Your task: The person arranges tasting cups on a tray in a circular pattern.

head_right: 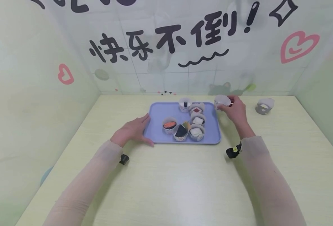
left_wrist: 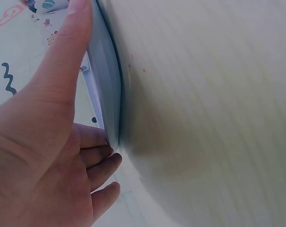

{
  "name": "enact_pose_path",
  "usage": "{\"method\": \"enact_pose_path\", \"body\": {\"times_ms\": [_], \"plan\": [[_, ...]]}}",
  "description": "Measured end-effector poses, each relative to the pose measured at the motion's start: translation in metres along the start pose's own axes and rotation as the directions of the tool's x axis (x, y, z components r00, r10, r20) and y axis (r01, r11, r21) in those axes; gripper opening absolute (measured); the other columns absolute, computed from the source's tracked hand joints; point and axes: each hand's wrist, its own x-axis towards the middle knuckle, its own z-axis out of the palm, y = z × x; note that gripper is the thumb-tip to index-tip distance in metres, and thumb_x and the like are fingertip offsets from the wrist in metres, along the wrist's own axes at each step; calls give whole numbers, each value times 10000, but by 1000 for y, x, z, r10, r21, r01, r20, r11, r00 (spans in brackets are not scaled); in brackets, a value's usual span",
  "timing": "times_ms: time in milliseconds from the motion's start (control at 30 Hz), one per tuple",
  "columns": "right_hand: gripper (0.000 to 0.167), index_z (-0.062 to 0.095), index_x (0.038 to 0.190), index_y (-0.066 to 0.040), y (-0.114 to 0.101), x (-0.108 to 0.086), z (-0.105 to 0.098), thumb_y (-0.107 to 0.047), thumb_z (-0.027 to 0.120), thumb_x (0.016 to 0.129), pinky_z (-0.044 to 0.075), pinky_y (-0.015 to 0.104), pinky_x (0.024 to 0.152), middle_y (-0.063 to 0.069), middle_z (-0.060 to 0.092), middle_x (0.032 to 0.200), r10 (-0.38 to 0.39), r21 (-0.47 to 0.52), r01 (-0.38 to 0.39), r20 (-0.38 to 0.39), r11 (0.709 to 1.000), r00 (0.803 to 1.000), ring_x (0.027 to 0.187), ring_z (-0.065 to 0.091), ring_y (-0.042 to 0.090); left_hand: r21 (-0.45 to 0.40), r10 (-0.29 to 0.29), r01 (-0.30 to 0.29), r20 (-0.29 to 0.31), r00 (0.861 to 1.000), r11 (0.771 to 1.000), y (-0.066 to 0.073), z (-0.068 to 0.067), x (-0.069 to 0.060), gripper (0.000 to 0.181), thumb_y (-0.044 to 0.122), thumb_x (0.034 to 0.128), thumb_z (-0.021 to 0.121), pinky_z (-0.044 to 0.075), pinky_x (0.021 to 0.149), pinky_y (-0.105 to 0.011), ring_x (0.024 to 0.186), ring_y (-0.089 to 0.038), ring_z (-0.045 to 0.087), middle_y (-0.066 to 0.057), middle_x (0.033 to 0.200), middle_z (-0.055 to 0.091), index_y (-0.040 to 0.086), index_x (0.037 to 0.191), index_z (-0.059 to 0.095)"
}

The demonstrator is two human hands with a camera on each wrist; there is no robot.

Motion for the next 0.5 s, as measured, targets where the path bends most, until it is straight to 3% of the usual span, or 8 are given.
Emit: {"method": "enact_pose_path", "body": {"times_ms": [500], "plan": [[729, 340, 1503, 33, -14, -7, 10, -272, 690, 941, 477, 541, 1066, 289, 416, 1505, -33, 27, 32, 35, 999, 999, 1354, 465, 445, 19, 7, -7, -8, 1000, 1000, -2, 3, 2, 1399, 809, 645, 718, 345, 1216, -498, 1517, -378, 257, -130, 1694, 59, 38, 1603, 50]]}}
